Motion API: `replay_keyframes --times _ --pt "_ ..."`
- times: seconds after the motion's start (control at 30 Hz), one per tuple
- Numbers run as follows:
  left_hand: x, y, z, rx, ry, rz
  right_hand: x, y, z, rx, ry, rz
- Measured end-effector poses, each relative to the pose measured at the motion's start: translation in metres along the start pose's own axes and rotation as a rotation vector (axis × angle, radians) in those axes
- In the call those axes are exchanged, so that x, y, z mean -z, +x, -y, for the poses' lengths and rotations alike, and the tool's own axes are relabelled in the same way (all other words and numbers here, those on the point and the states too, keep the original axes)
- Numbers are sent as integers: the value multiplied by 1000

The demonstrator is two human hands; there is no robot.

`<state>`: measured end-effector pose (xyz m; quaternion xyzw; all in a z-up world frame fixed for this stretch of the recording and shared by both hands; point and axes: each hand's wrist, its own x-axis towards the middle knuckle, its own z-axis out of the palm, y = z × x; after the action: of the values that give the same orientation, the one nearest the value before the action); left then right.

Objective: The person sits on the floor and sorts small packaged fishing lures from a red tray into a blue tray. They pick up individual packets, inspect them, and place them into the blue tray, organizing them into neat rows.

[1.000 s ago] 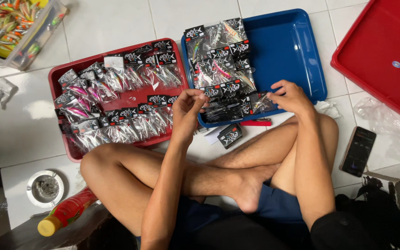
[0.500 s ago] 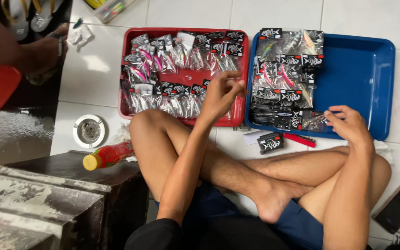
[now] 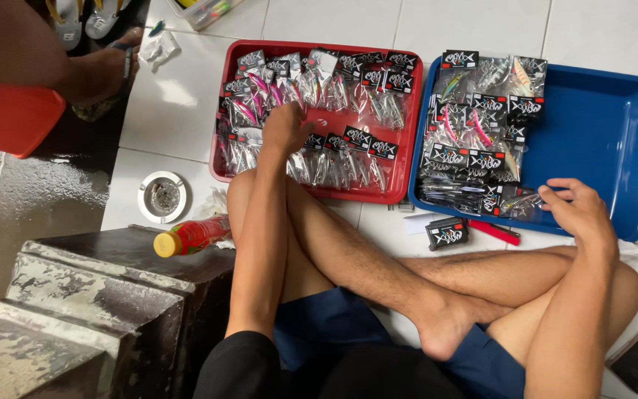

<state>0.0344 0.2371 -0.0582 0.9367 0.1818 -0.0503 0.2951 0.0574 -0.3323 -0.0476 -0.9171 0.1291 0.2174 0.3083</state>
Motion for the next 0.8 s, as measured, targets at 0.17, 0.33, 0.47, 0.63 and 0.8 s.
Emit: replay_keyframes --times 0.17,0.33,0.47,0.63,0.8 --pt "-64 -11 -50 -115 201 74 -3 3 -4 14 -23 -22" --pt "-89 -18 -71 -169 458 94 3 -9 12 -35 -28 2" --pt "-99 -20 -74 -211 565 107 2 -6 10 -14 -19 -1" --pt "-111 -30 -87 -180 550 111 -2 0 7 27 -53 11" --pt "-134 -11 -79 -247 504 95 -2 -2 8 -19 2 7"
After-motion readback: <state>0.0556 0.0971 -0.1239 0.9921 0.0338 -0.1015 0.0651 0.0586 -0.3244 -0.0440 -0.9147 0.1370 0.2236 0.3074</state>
